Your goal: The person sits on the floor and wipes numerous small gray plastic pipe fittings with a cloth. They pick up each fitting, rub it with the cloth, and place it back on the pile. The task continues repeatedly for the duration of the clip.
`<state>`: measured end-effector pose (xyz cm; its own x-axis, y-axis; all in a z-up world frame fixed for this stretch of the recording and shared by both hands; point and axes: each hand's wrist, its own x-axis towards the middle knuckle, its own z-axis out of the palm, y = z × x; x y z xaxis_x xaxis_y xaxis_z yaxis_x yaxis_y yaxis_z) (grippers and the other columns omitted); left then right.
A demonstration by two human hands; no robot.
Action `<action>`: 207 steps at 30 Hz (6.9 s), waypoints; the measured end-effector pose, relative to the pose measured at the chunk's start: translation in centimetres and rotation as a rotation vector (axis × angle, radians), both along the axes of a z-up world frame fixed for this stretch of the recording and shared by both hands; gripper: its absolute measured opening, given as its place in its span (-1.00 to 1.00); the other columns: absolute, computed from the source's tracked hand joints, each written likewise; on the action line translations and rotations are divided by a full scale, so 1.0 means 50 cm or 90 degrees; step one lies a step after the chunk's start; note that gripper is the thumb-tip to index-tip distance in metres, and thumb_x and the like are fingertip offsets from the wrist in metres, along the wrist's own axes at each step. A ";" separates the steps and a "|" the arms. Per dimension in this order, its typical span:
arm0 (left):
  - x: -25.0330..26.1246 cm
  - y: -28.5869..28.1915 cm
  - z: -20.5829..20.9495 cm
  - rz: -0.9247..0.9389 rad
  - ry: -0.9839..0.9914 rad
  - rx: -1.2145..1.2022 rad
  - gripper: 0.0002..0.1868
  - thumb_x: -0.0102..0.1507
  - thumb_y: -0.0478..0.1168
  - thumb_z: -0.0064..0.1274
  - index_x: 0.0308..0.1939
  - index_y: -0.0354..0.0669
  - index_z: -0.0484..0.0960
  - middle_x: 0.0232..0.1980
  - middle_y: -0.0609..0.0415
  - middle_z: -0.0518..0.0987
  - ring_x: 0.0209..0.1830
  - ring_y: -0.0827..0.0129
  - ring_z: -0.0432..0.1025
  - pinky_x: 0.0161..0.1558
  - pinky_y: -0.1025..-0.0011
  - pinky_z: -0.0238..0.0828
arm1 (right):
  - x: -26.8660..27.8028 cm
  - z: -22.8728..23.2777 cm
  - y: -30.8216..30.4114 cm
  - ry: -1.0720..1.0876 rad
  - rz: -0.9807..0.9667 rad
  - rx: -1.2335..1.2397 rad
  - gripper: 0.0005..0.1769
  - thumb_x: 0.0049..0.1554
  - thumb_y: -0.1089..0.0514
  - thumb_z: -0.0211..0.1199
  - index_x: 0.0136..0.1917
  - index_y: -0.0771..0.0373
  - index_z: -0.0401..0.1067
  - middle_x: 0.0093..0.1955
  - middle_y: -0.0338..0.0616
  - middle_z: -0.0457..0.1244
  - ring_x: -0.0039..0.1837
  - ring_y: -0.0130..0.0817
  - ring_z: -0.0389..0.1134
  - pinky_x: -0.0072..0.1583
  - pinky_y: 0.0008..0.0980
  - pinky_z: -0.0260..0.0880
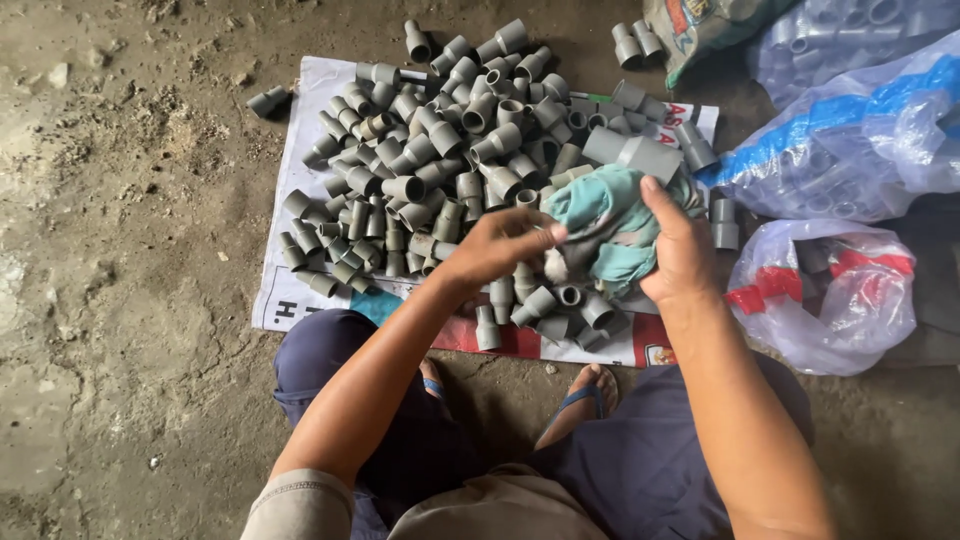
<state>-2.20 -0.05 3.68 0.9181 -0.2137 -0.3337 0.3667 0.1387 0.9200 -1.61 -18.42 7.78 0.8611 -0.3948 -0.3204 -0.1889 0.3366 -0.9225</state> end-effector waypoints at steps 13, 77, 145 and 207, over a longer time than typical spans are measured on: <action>0.055 0.026 -0.086 0.073 -0.064 -0.133 -0.88 0.21 -0.15 0.10 -0.31 -0.10 0.61 -0.40 0.16 0.44 -0.34 0.40 0.37 -0.22 0.44 0.33 | 0.001 0.018 -0.029 -0.123 0.016 -0.125 -0.72 0.09 0.15 0.51 0.08 0.14 0.58 -0.02 -0.28 0.43 0.08 -0.57 0.42 0.17 -0.39 0.55; -0.016 0.022 0.006 0.120 -0.315 0.201 -0.73 0.20 -0.06 0.32 -0.47 -0.10 0.64 -0.56 -0.02 0.57 -0.50 0.35 0.50 -0.37 0.32 0.40 | -0.047 -0.061 0.044 -0.388 0.351 -0.846 -0.39 0.17 -0.19 0.36 0.23 0.33 0.36 0.03 0.24 0.29 0.00 0.36 0.40 -0.12 0.20 0.47; -0.014 0.014 0.016 0.129 -0.160 -0.075 -0.90 0.27 -0.23 0.27 -0.31 -0.17 0.73 -0.42 0.10 0.65 -0.37 0.56 0.47 -0.23 0.47 0.50 | -0.056 -0.120 -0.011 -0.319 0.365 -0.466 -0.48 0.17 -0.05 0.47 -0.30 0.23 0.20 -0.38 -0.08 0.26 -0.27 -0.28 0.33 -0.15 -0.32 0.34; -0.112 -0.130 0.001 -0.308 0.047 -0.034 -0.71 0.26 -0.12 0.25 -0.42 -0.28 0.71 -0.55 -0.10 0.63 -0.59 0.31 0.55 -0.40 0.41 0.53 | -0.183 -0.525 -0.561 0.245 -0.362 0.236 -0.47 0.31 -0.31 -0.11 -0.36 0.00 0.18 -0.50 -0.50 0.05 -0.49 -0.71 0.18 -0.48 -0.74 0.20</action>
<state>-7.82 -6.56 3.74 0.6838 -0.6283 -0.3709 0.4643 -0.0175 0.8855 -10.77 -46.46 -18.49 0.3599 -0.5513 -0.7527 -0.1780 0.7513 -0.6354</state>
